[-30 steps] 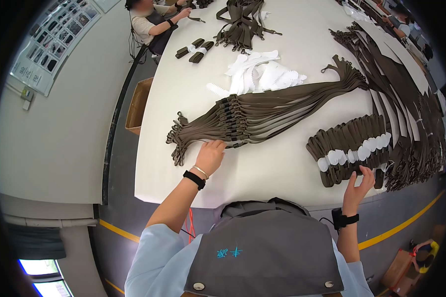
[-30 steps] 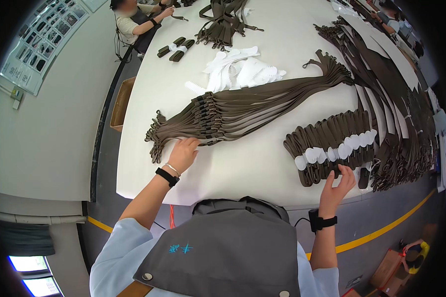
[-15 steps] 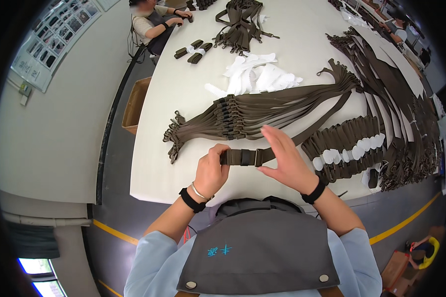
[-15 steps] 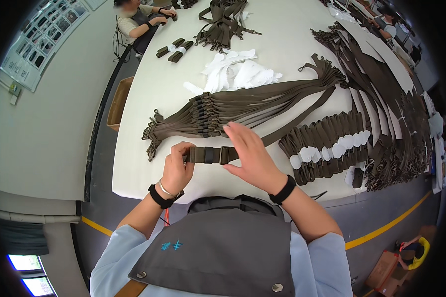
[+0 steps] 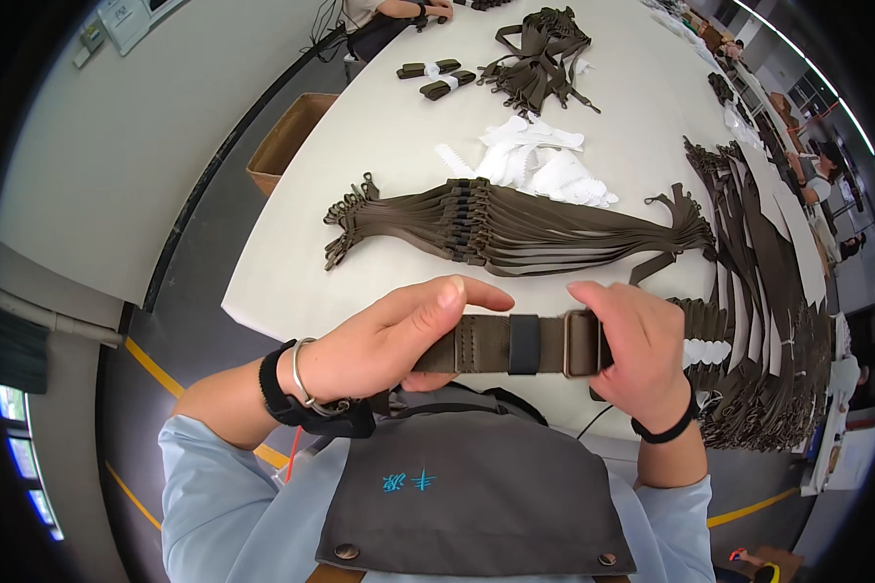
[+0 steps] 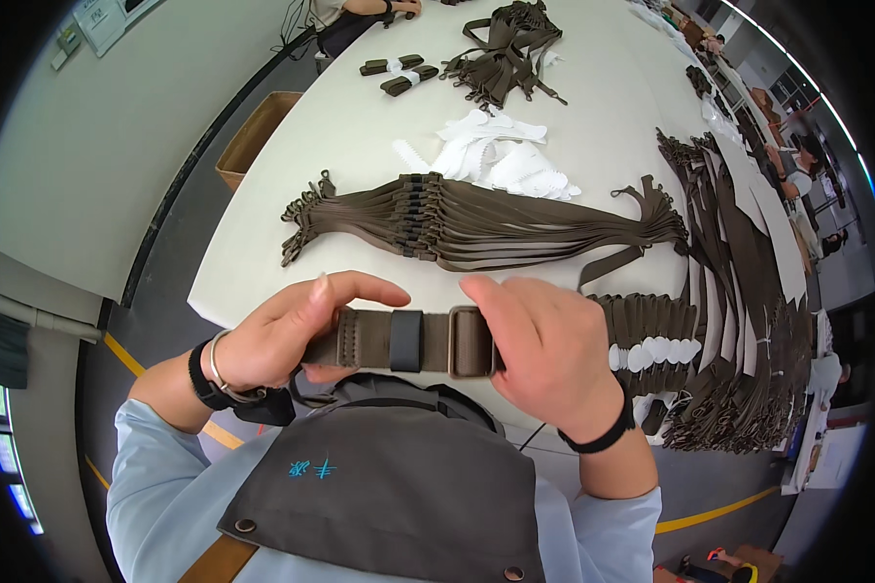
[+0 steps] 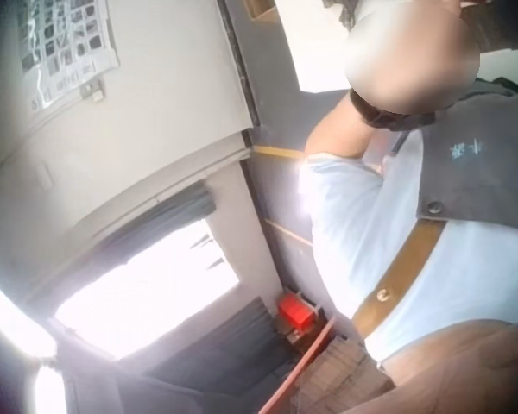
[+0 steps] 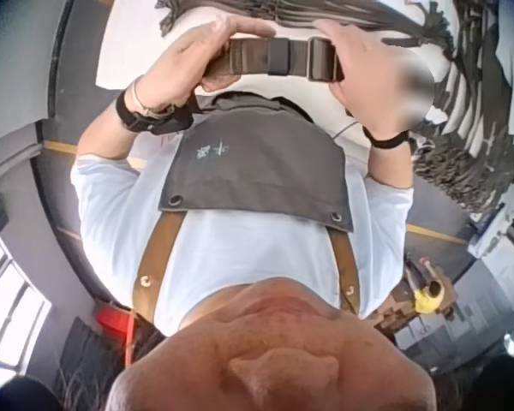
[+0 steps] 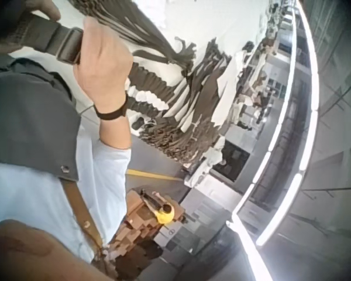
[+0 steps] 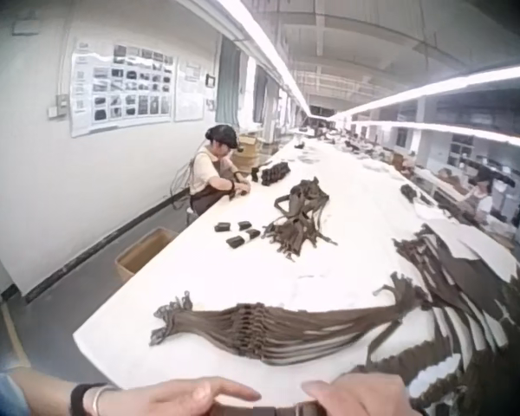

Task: The person folds olive-green fabric straps and inserts white foam padding into the buckled ends. They repeat this process for multiple straps, stacking the finished items on the table.

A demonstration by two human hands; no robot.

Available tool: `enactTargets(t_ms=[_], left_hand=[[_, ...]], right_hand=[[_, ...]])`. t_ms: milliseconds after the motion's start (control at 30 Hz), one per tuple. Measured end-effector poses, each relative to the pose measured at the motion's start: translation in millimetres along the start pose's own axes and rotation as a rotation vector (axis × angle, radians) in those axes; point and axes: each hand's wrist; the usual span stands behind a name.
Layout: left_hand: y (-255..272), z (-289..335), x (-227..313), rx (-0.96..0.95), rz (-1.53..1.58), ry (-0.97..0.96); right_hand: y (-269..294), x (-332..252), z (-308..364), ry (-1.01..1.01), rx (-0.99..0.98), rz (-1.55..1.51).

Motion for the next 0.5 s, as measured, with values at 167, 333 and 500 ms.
enactTargets(t_ms=[167,333,500], left_hand=[[-27.0,19.7,31.3,0.053,-0.209,0.091],[-18.3,26.3,14.2,0.028,-0.414,-0.077],[4.3,8.8,10.2,-0.160,-0.357,0.030]], right_hand=[[17.8,-0.5,7.6,0.132,0.139,0.164],[22.2,1.8,11.4,0.214,0.096,0.262],[19.9,5.1,-5.3,0.169,0.026,0.232]])
Point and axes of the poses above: each hand's wrist, its own z-axis away from the middle knuckle, its own y-axis out of the back of the hand, x = y × z, and after that the axes turned 7 degrees about -x, right-handed
